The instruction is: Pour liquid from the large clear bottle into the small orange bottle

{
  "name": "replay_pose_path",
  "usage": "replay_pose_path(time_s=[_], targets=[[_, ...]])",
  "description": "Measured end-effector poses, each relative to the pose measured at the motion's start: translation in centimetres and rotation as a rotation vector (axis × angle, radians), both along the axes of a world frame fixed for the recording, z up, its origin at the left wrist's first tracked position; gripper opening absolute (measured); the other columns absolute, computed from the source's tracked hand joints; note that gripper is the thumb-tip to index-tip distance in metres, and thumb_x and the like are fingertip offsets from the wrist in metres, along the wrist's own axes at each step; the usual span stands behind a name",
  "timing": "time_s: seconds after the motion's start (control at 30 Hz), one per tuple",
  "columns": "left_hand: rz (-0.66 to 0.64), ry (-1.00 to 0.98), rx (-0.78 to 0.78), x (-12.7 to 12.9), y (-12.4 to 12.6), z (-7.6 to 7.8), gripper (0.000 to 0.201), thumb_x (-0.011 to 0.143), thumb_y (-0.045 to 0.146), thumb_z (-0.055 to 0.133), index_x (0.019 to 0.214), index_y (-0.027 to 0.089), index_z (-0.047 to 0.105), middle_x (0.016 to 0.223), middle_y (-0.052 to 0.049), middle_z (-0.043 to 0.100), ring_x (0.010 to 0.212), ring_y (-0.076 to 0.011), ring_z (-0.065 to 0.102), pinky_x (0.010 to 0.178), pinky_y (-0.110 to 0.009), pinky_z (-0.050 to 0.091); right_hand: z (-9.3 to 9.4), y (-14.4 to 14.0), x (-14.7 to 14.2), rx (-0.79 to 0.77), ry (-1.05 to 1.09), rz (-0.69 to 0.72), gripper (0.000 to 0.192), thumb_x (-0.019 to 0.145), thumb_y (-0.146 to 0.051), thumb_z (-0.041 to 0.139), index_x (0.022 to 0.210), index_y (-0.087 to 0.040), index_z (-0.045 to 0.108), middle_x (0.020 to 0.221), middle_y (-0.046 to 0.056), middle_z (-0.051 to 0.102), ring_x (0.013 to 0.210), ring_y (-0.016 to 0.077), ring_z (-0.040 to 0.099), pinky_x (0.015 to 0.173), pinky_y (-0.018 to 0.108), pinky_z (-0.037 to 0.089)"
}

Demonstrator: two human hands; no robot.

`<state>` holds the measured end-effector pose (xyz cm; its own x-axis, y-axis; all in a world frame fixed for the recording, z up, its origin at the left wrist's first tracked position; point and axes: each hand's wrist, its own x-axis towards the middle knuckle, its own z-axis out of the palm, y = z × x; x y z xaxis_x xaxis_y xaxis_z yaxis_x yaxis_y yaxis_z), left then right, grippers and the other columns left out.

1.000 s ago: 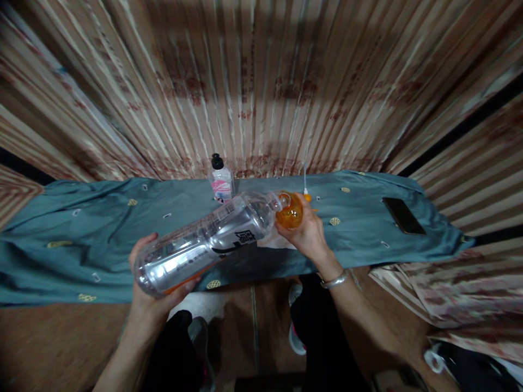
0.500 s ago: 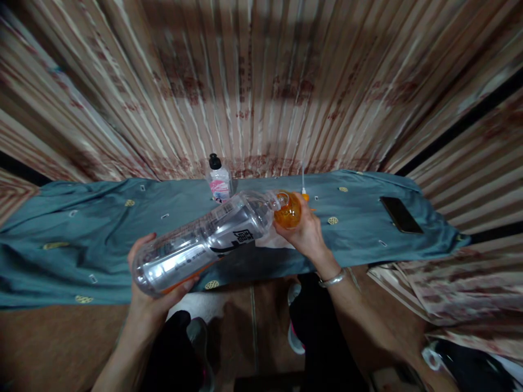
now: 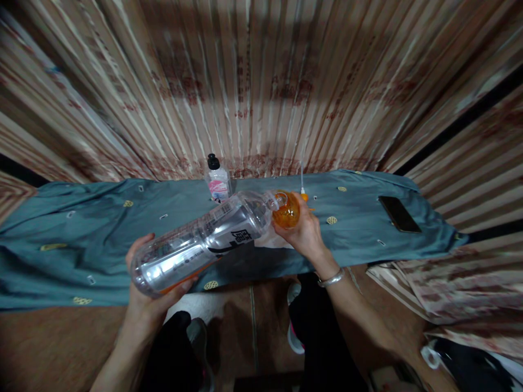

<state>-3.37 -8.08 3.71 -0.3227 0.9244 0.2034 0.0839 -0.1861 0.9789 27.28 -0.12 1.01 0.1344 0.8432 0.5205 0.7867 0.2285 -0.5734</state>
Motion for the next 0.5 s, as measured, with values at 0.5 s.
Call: replay_pose_path(time_s=[0.5], targets=[[-0.023, -0.013, 0.006, -0.6, 0.2, -0.9, 0.105, 0.05, 0.034, 0.096, 0.141, 0.025, 0.046, 0.116, -0.005, 0.064, 0.097, -0.0239, 0.066, 0.088, -0.037, 0.055, -0.2, 0.0, 0.0, -0.008, 0.05, 0.017, 0.088, 0.069, -0.043, 0.084, 0.147, -0.02, 0.049, 0.135, 0.018, 0.073, 0.119, 0.0366, 0.075, 0.102, 0.053, 0.062]])
